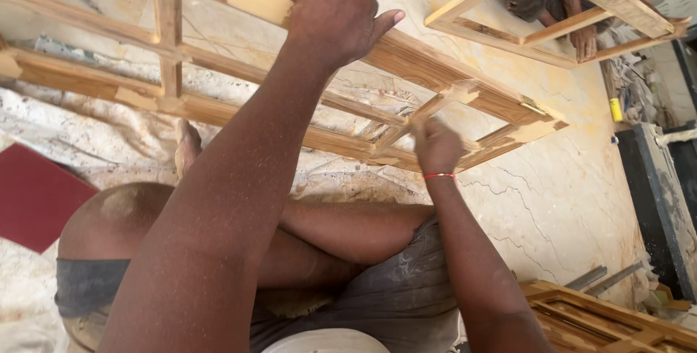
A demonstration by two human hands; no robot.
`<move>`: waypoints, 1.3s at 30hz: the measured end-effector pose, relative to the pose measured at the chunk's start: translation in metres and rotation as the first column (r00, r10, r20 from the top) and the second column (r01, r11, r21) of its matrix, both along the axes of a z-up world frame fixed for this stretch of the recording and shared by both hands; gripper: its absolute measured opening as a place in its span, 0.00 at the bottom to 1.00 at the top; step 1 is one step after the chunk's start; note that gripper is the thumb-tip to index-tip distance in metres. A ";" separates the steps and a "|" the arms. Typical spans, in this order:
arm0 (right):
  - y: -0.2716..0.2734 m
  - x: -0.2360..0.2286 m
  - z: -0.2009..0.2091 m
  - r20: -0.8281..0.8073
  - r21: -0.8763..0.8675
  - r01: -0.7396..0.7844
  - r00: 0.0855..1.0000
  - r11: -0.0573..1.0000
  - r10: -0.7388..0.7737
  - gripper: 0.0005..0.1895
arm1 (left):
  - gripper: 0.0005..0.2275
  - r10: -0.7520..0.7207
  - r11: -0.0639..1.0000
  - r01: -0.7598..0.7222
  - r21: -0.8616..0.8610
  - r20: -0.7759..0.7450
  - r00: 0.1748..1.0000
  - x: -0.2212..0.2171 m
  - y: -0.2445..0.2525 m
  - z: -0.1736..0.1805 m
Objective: The person sits cross-legged on the floor and sands a wooden window frame using a sanding block. They hold the frame steady with one hand while moving the sanding block back and forth across the surface.
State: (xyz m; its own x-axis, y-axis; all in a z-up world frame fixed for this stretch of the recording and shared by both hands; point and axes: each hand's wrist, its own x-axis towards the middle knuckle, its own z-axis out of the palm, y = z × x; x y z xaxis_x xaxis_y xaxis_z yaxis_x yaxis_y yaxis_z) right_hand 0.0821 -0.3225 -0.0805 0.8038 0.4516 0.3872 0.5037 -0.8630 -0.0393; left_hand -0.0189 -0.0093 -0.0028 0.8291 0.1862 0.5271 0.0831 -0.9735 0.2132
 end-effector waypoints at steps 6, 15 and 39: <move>0.012 -0.006 0.033 -0.075 0.089 -0.062 0.995 0.994 0.069 0.14 | 0.36 0.006 1.000 -0.007 -0.015 -0.055 0.998 0.006 0.004 -0.002; 0.011 -0.015 0.088 0.013 -0.584 -0.433 0.840 0.686 0.542 0.16 | 0.38 0.048 0.999 -0.048 0.001 -0.095 0.994 0.009 0.004 -0.001; 0.020 0.028 0.044 -0.040 -0.989 -0.112 0.837 0.100 0.545 0.27 | 0.36 0.011 1.000 -0.012 -0.016 -0.075 0.997 0.006 0.007 0.001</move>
